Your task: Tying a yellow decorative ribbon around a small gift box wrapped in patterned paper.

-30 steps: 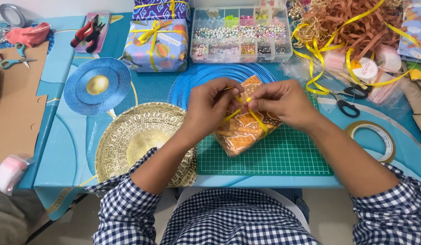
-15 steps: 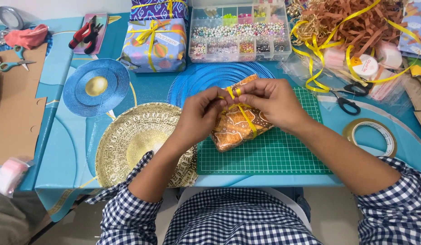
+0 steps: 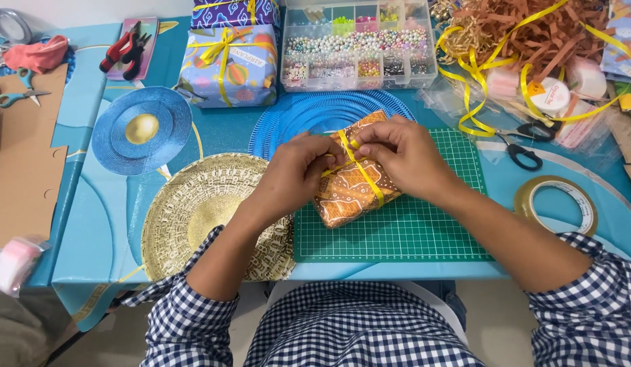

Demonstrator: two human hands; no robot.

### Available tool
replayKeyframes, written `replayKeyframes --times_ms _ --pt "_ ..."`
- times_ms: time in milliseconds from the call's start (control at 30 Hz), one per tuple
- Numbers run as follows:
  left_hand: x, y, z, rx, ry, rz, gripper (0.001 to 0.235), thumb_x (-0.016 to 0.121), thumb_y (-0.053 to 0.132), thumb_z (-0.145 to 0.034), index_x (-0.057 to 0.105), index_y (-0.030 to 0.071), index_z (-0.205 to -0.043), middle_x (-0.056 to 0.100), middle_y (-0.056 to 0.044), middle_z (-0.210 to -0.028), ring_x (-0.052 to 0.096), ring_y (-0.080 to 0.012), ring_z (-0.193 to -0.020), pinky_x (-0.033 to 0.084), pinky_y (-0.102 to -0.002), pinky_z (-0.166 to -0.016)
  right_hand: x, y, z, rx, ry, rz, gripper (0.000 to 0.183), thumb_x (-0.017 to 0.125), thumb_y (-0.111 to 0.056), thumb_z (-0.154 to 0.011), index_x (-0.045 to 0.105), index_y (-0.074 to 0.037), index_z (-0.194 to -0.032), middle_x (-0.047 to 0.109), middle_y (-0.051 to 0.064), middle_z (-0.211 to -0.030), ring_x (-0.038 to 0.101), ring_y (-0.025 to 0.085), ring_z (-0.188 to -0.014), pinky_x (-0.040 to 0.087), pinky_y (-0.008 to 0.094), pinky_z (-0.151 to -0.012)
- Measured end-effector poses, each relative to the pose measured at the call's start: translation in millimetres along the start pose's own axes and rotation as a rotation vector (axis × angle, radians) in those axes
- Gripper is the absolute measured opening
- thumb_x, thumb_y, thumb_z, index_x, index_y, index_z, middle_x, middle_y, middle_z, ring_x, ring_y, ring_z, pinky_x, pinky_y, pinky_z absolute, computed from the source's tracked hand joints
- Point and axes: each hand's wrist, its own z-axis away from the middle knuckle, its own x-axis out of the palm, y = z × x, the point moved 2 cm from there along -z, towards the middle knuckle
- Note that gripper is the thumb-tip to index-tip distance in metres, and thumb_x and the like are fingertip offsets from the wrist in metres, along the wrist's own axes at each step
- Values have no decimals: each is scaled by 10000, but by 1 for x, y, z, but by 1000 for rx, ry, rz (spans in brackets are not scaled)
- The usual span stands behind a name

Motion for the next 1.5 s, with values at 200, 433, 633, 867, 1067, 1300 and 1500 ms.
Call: replayKeyframes --times_ms 200,433,633,867,1067,1300,1500 --pt "-5 4 1 11 -45 -62 205 678 -71 -1083 819 60 -1012 774 -150 -846 760 -401 -859 626 -503 -871 -3 -7 2 -30 38 34 73 873 -99 -1058 942 -113 -1077 890 93 -896 652 241 -909 490 386 -921" --pt "1 1 9 102 -45 -214 236 679 -121 -1031 828 61 -1011 771 -132 -879 777 -387 -873 649 -449 -802 -1 1 0 -13 61 -44 90 930 -150 -1024 955 -141 -1110 891 95 -901 663 217 -931 503 371 -934" --pt "7 -5 14 130 -35 -271 268 694 -155 -989 856 54 -1026 788 -136 -907 793 -358 -890 667 -426 -814 0 -9 -3 35 25 -101 311 912 -136 -1046 681 -20 -1219 894 208 -1001 812 276 -996 543 429 -987" --pt "3 1 14 105 -32 -239 275 716 -178 -960 868 38 -1033 799 -142 -906 805 -362 -906 675 -431 -829 -2 -15 -7 -18 -67 248 82 823 -223 -1118 886 -197 -1072 883 -75 -921 660 199 -1016 327 472 -988" --pt "-5 2 9 48 99 3 275 662 -164 -1016 826 57 -1017 789 -133 -890 798 -386 -857 660 -477 -811 3 -7 -6 -22 -51 303 79 812 -191 -1123 863 -185 -1065 868 -59 -858 658 212 -945 328 471 -966" --pt "-7 -1 -4 123 104 -120 321 641 -149 -1058 849 81 -1137 751 -170 -1008 779 -416 -869 666 -502 -774 5 -4 -2 -36 2 288 75 814 -191 -1127 848 -202 -1062 855 -85 -842 663 201 -923 326 464 -948" --pt "-2 -20 -11 232 -82 -440 193 696 -61 -1031 850 53 -1014 679 -151 -951 717 -371 -861 628 -456 -757 4 -9 2 -52 20 298 62 828 -156 -1102 857 -168 -1049 844 -55 -814 674 228 -918 340 480 -984"
